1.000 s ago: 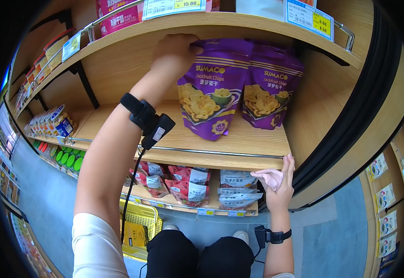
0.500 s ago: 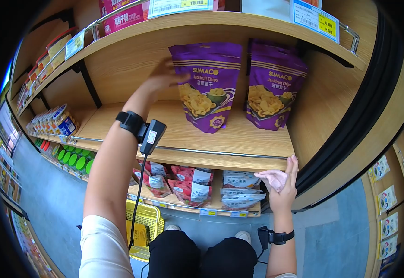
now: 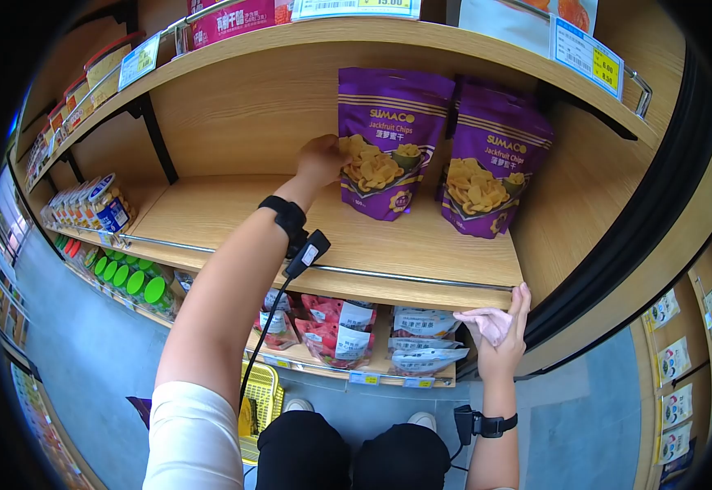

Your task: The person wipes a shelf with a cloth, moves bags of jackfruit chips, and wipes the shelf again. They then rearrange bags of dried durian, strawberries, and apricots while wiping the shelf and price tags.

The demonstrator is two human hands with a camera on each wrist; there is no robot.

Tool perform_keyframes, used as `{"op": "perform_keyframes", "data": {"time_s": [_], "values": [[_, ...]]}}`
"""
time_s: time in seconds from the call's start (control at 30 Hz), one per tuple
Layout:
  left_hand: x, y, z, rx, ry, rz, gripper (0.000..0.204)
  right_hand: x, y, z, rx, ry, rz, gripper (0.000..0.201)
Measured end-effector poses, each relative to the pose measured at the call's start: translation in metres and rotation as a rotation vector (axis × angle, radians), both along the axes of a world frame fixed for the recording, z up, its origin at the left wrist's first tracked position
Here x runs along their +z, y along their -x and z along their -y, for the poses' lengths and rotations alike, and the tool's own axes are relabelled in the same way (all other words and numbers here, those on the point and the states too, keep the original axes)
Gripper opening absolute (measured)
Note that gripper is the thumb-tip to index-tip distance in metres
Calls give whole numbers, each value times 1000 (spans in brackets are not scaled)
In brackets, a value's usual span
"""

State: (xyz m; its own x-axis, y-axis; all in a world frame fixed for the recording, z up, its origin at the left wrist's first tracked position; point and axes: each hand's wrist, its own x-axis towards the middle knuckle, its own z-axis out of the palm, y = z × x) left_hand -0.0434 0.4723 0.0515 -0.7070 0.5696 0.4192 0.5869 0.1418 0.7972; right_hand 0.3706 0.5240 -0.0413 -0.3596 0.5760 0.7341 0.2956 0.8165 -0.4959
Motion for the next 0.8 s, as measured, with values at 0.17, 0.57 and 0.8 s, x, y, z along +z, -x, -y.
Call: {"op": "perform_keyframes", "data": {"time_s": [0.17, 0.57, 0.8], "values": [[-20, 20, -20, 96, -19, -146, 24, -5, 0, -2, 9, 24, -1, 66], [37, -62, 98, -152, -224, 151, 45, 13, 5, 10, 206, 80, -73, 55], [-29, -132, 320, 216, -285, 200, 26, 47, 38, 56, 389, -114, 76, 28]]}}
